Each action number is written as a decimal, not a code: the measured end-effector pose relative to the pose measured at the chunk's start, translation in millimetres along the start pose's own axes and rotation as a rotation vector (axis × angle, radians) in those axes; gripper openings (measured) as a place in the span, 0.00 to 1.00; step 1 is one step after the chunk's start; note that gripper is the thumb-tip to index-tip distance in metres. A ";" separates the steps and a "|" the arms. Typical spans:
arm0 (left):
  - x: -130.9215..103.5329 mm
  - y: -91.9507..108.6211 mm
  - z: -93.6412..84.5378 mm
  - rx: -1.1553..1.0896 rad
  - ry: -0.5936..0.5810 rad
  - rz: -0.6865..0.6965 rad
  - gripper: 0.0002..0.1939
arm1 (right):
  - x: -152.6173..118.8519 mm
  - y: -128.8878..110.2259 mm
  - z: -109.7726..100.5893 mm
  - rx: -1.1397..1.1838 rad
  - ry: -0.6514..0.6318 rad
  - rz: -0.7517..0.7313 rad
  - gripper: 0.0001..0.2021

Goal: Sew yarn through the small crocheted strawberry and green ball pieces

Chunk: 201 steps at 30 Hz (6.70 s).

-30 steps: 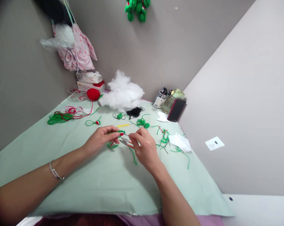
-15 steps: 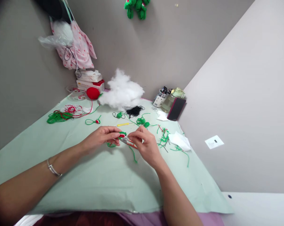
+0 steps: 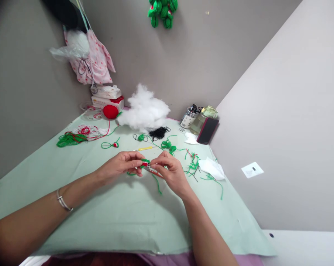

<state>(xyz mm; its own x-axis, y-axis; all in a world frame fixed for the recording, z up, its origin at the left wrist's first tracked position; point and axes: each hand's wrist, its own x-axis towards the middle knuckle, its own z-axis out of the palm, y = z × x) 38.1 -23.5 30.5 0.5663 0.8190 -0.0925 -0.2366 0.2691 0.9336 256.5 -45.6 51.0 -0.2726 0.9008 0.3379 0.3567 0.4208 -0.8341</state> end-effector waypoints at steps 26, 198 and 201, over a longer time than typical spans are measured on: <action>-2.6 4.1 5.1 -0.036 0.034 -0.011 0.16 | 0.7 6.9 -5.7 -0.045 -0.030 -0.022 0.07; -7.4 0.2 17.1 -0.048 0.009 0.147 0.10 | 12.2 23.8 -13.8 0.494 0.328 0.326 0.12; -7.0 -0.3 15.5 -0.036 0.056 0.146 0.11 | 4.0 9.8 -5.7 0.383 0.169 0.206 0.12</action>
<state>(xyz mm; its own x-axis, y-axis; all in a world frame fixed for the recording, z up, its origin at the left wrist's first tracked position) 46.5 -37.2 36.3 0.4793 0.8774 0.0227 -0.3417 0.1627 0.9256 264.0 -37.3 46.7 -0.0701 0.9797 0.1876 0.0236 0.1896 -0.9816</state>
